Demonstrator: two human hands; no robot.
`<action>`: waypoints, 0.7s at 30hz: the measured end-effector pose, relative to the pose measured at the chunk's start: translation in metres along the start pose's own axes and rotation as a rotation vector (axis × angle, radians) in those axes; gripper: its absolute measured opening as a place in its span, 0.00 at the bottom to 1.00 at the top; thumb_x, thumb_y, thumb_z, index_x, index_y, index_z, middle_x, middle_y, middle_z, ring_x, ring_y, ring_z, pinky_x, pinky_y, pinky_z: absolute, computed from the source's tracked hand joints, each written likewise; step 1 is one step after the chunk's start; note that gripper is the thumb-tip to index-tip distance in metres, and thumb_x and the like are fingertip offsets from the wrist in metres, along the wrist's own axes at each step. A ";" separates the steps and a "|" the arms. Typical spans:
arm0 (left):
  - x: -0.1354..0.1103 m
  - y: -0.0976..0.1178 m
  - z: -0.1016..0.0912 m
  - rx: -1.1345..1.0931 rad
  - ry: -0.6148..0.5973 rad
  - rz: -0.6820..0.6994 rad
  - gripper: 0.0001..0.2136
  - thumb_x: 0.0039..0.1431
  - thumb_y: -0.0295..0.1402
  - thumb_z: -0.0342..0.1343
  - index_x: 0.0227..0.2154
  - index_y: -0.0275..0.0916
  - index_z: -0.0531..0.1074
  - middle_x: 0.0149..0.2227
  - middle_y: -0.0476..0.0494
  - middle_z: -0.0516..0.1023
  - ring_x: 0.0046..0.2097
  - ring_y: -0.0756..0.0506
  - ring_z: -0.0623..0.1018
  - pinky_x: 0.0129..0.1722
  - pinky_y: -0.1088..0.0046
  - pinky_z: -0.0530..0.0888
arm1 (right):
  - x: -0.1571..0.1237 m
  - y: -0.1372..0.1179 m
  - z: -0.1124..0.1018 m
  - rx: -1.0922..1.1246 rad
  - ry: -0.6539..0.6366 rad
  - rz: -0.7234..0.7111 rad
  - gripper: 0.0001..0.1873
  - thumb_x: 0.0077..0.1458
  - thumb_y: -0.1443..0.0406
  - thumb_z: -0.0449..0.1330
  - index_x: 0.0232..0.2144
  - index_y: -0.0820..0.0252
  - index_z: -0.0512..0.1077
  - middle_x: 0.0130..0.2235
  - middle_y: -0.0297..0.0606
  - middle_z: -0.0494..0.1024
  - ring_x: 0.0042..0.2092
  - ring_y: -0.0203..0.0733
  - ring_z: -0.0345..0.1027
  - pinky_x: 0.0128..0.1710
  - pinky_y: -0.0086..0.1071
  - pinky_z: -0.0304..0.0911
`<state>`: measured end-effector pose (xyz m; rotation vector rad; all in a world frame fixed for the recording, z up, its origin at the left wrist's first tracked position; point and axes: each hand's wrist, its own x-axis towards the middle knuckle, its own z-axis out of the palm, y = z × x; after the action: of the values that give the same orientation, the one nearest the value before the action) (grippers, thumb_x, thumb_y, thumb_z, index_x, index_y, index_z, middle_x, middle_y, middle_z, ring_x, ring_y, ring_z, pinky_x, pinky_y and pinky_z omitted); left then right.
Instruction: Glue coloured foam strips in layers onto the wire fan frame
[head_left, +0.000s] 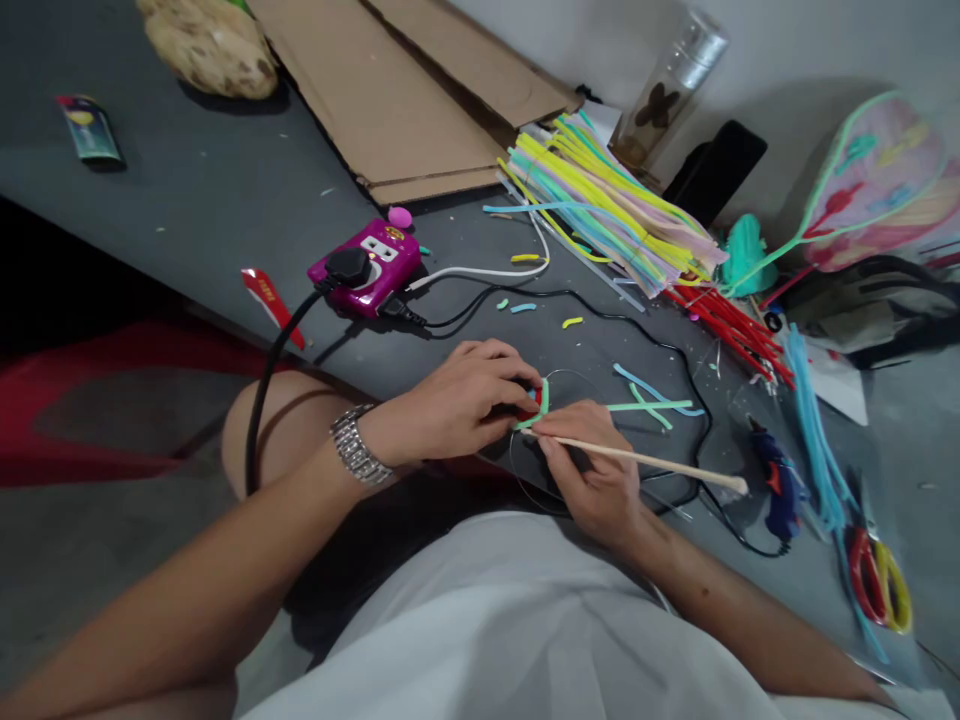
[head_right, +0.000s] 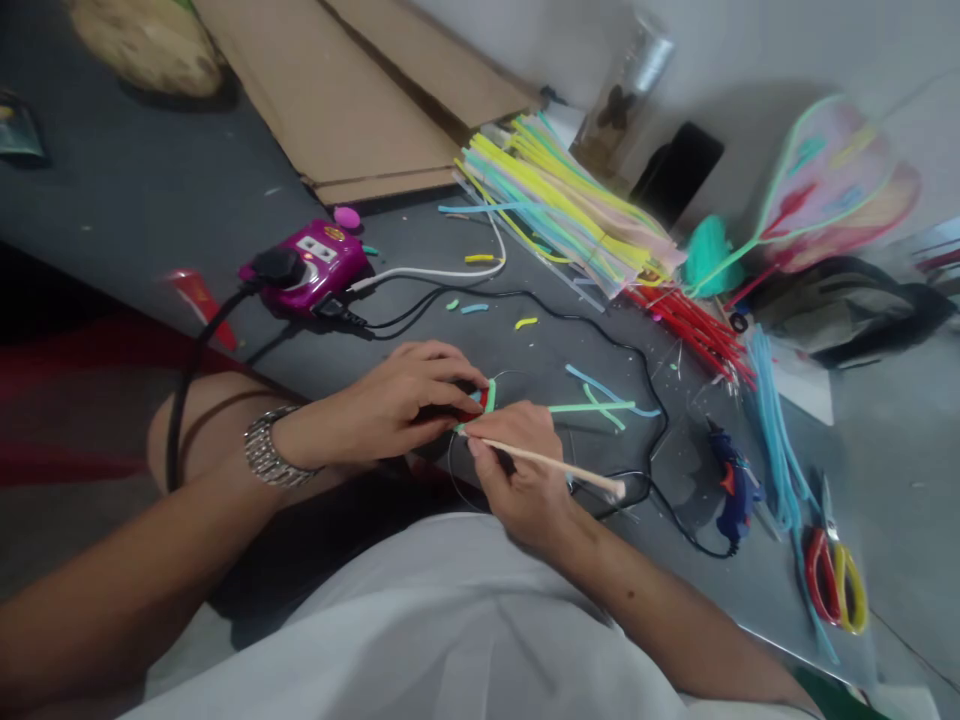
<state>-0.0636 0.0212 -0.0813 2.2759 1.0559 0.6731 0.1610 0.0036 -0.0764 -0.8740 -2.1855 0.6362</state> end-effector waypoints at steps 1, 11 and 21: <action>0.000 -0.001 0.001 0.001 0.008 -0.002 0.11 0.63 0.26 0.55 0.42 0.46 0.80 0.55 0.47 0.80 0.58 0.40 0.71 0.57 0.56 0.64 | 0.000 0.000 0.004 -0.001 0.008 0.007 0.08 0.63 0.72 0.59 0.40 0.54 0.75 0.38 0.37 0.83 0.41 0.44 0.75 0.45 0.43 0.66; -0.001 -0.002 0.004 0.004 0.039 -0.007 0.12 0.60 0.23 0.57 0.40 0.45 0.80 0.54 0.48 0.80 0.58 0.40 0.71 0.57 0.57 0.64 | -0.005 0.009 0.013 -0.026 0.037 -0.009 0.09 0.62 0.73 0.59 0.41 0.55 0.72 0.39 0.38 0.81 0.43 0.44 0.75 0.46 0.44 0.68; 0.000 -0.003 0.005 0.006 0.038 -0.007 0.12 0.60 0.23 0.56 0.40 0.46 0.80 0.54 0.48 0.80 0.57 0.41 0.72 0.56 0.58 0.63 | -0.002 0.007 0.014 -0.121 0.007 -0.068 0.09 0.63 0.74 0.58 0.39 0.55 0.71 0.37 0.38 0.81 0.42 0.45 0.74 0.46 0.43 0.67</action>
<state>-0.0622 0.0213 -0.0870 2.2715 1.0849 0.7135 0.1548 0.0041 -0.0911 -0.8578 -2.2565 0.4709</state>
